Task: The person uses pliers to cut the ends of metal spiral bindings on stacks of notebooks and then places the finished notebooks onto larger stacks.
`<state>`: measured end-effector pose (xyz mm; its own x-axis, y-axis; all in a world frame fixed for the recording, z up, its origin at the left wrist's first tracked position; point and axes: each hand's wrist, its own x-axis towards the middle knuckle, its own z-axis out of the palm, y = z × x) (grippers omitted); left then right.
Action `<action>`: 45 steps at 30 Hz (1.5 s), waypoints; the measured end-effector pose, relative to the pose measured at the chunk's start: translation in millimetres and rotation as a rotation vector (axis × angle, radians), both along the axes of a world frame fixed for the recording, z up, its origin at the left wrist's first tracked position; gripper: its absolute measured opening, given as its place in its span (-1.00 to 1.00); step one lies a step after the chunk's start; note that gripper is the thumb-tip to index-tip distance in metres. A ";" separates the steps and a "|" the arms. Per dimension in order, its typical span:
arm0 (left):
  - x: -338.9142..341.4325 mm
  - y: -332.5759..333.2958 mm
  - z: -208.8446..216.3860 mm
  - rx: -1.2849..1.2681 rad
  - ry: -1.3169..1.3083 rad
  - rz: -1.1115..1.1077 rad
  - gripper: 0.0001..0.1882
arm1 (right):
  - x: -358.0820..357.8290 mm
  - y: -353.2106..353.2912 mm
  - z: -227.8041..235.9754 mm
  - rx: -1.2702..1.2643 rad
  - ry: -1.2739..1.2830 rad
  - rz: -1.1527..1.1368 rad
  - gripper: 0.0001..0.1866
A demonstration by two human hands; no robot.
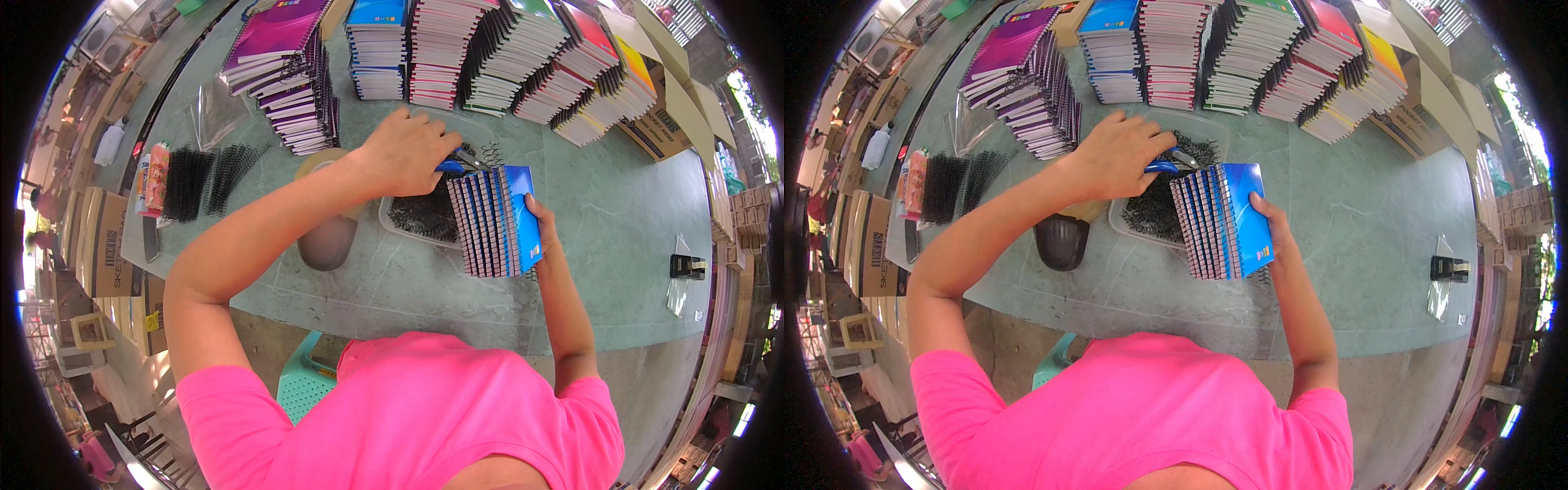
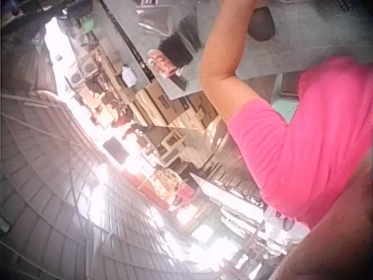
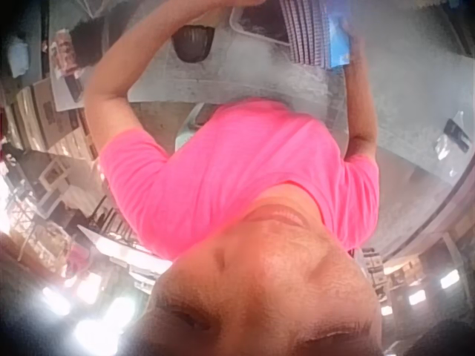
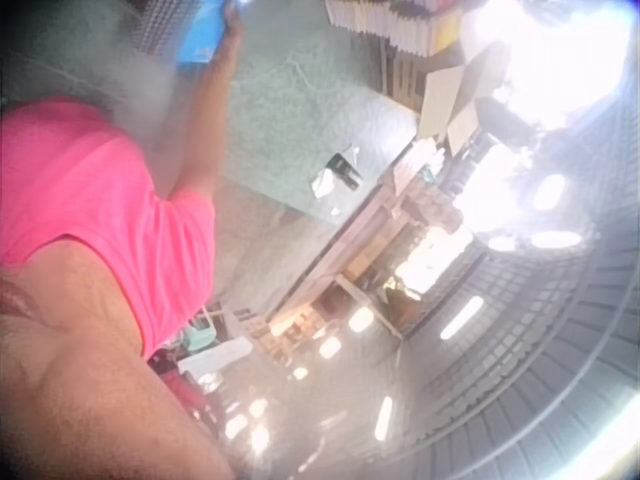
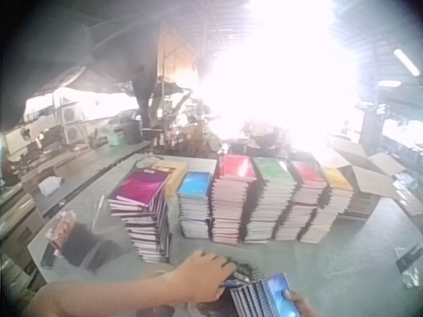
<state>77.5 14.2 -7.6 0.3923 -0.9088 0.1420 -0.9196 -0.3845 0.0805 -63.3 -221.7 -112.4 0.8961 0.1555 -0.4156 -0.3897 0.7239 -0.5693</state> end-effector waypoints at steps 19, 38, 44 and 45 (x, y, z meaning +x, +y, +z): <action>1.0 -7.1 -3.4 -0.125 0.003 -0.054 -0.65 | 0.6 4.0 6.2 -0.056 0.019 0.014 -0.33; 1.5 -15.9 -27.9 -0.513 1.119 0.016 -0.69 | 2.4 2.9 10.0 -0.042 -0.030 -0.059 -0.38; -14.3 -23.4 -2.8 -0.444 0.664 0.079 -0.73 | 2.6 -2.9 5.4 -0.025 0.027 -0.004 -0.36; -11.2 -23.9 -1.2 -0.531 0.710 0.106 -0.70 | 1.4 -3.7 3.3 -0.035 0.028 -0.012 -0.36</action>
<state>66.3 -9.7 -8.8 0.6258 -0.7466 0.2256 -0.5474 -0.2144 0.8089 -61.8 -225.5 -109.2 0.8856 0.1303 -0.4457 -0.3977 0.7085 -0.5830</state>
